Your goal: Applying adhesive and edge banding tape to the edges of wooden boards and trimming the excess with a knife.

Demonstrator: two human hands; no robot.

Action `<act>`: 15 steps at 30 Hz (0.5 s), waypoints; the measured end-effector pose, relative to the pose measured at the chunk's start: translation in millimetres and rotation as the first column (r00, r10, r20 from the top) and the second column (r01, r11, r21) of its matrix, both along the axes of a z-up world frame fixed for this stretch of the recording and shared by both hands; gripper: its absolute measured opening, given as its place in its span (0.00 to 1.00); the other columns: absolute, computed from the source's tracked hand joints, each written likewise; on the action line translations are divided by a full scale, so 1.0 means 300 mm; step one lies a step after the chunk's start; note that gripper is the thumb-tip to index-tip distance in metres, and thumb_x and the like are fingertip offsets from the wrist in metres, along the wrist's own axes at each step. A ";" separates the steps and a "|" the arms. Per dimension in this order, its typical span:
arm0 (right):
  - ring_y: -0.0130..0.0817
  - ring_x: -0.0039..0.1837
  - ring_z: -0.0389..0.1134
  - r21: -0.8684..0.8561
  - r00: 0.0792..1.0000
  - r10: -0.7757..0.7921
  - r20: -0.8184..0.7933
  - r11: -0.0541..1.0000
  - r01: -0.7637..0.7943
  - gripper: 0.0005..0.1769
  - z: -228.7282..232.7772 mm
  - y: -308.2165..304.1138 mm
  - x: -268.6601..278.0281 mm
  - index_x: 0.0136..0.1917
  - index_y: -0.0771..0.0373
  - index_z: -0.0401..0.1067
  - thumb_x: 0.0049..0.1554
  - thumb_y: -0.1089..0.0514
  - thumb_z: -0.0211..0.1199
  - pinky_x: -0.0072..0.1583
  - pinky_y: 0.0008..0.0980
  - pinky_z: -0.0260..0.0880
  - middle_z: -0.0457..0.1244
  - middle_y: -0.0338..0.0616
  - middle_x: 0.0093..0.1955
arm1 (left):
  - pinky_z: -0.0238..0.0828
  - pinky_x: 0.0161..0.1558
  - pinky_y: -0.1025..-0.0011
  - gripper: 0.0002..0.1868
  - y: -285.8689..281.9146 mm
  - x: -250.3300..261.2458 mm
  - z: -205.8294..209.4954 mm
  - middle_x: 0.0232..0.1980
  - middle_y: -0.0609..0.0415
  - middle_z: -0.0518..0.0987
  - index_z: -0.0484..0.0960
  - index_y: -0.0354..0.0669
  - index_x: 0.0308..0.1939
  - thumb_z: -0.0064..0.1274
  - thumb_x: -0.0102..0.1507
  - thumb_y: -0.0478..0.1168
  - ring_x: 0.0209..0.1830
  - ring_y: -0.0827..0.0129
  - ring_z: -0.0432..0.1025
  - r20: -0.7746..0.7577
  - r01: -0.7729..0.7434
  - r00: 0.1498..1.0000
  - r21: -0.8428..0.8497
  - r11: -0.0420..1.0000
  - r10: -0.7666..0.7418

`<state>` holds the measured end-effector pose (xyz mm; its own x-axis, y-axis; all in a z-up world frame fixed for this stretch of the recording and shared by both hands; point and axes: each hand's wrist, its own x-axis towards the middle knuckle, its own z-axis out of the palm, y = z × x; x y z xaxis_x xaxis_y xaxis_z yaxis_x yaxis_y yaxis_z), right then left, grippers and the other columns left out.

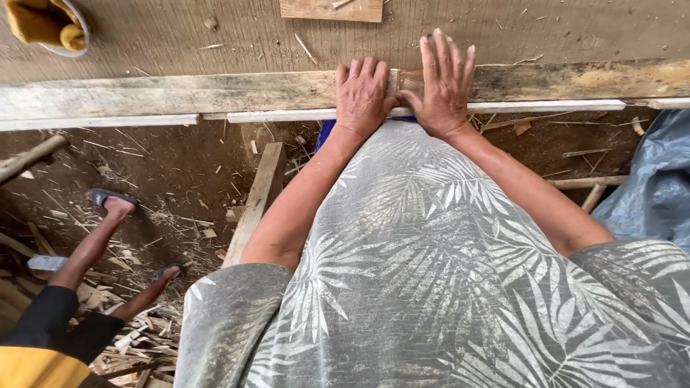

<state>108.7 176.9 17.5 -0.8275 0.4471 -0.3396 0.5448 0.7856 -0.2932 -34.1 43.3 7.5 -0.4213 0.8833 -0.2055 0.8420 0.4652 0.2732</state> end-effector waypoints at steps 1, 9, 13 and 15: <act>0.56 0.88 0.42 0.001 1.000 -0.009 -0.007 1.000 0.009 0.57 0.002 0.004 -0.011 0.86 0.58 0.42 0.67 0.24 0.66 0.82 0.68 0.29 0.35 0.51 0.88 | 0.63 0.56 0.54 0.37 0.003 -0.003 -0.003 0.50 0.53 0.75 0.74 0.49 0.47 0.67 0.53 0.73 0.50 0.59 0.68 -0.007 0.009 1.000 0.001 1.000 -0.009; 0.37 0.89 0.23 0.010 0.976 -0.200 0.087 0.980 0.200 0.53 0.036 0.084 0.121 0.87 0.58 0.31 0.75 0.43 0.70 0.86 0.53 0.17 0.24 0.43 0.89 | 0.59 0.59 0.55 0.21 -0.018 0.014 0.031 0.64 0.53 0.73 0.77 0.61 0.57 0.59 0.61 0.44 0.59 0.59 0.69 0.011 0.126 0.991 0.183 0.975 -0.130; 0.47 0.90 0.31 0.002 0.955 -0.296 -0.016 0.955 0.296 0.43 0.051 0.129 0.253 0.86 0.61 0.34 0.73 0.55 0.61 0.84 0.56 0.19 0.34 0.47 0.90 | 0.58 0.57 0.55 0.13 0.001 0.009 0.030 0.59 0.57 0.76 0.81 0.59 0.52 0.59 0.63 0.45 0.57 0.59 0.69 0.068 0.129 0.986 0.264 0.956 -0.152; 0.55 0.82 0.51 0.014 0.957 -0.194 -0.217 0.979 0.202 0.38 0.050 0.137 0.298 0.83 0.66 0.50 0.66 0.56 0.62 0.80 0.61 0.31 0.59 0.62 0.79 | 0.60 0.54 0.56 0.06 0.013 0.013 0.038 0.54 0.56 0.79 0.82 0.53 0.44 0.55 0.64 0.41 0.53 0.60 0.71 0.059 0.113 0.988 0.334 0.936 -0.140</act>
